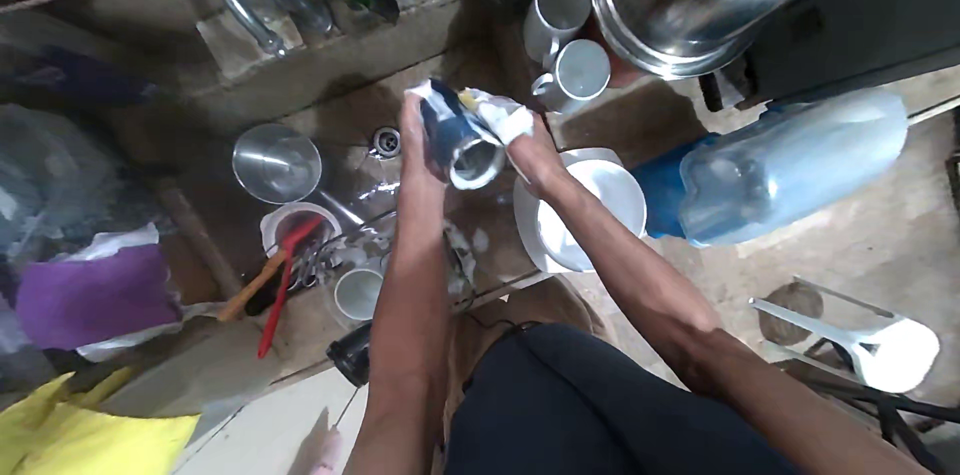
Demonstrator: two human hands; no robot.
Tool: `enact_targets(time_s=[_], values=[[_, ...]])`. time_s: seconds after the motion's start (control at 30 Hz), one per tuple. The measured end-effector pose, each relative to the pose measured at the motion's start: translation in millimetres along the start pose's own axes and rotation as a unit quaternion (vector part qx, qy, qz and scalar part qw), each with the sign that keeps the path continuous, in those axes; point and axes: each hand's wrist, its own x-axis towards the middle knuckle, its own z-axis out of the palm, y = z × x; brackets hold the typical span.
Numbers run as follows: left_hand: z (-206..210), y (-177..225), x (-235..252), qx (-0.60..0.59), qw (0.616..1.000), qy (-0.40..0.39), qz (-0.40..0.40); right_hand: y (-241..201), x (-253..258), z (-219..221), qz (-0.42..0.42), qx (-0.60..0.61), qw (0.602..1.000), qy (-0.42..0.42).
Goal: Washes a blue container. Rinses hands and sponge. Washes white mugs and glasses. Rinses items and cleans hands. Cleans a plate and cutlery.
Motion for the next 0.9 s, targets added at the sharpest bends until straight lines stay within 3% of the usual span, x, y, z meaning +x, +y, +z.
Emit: enact_targets(time_s=[0.17,0.3,0.4,0.57,0.73,0.9], values=[[3,4,10,-0.044,0.998,0.049,-0.001,8,3,-9,-0.051,-0.051,0.997,-0.030],[5,-2,3,0.002,0.993,0.114,-0.022,-3,21,-9,0.020,-0.161,0.987,0.001],[0,-2,-13,-0.014,0.998,0.069,-0.009,-3,27,-10,0.066,-0.151,0.986,0.004],[4,-5,-17,-0.129,0.989,0.060,0.043,-7,19,-8,-0.021,-0.268,0.963,-0.022],[-10,2,0,-0.161,0.983,0.090,0.016,-30,-26,-28,-0.030,-0.135,0.990,-0.015],[4,-7,-6,-0.172,0.979,0.105,-0.016,-27,-18,-5,-0.097,-0.064,0.986,0.120]])
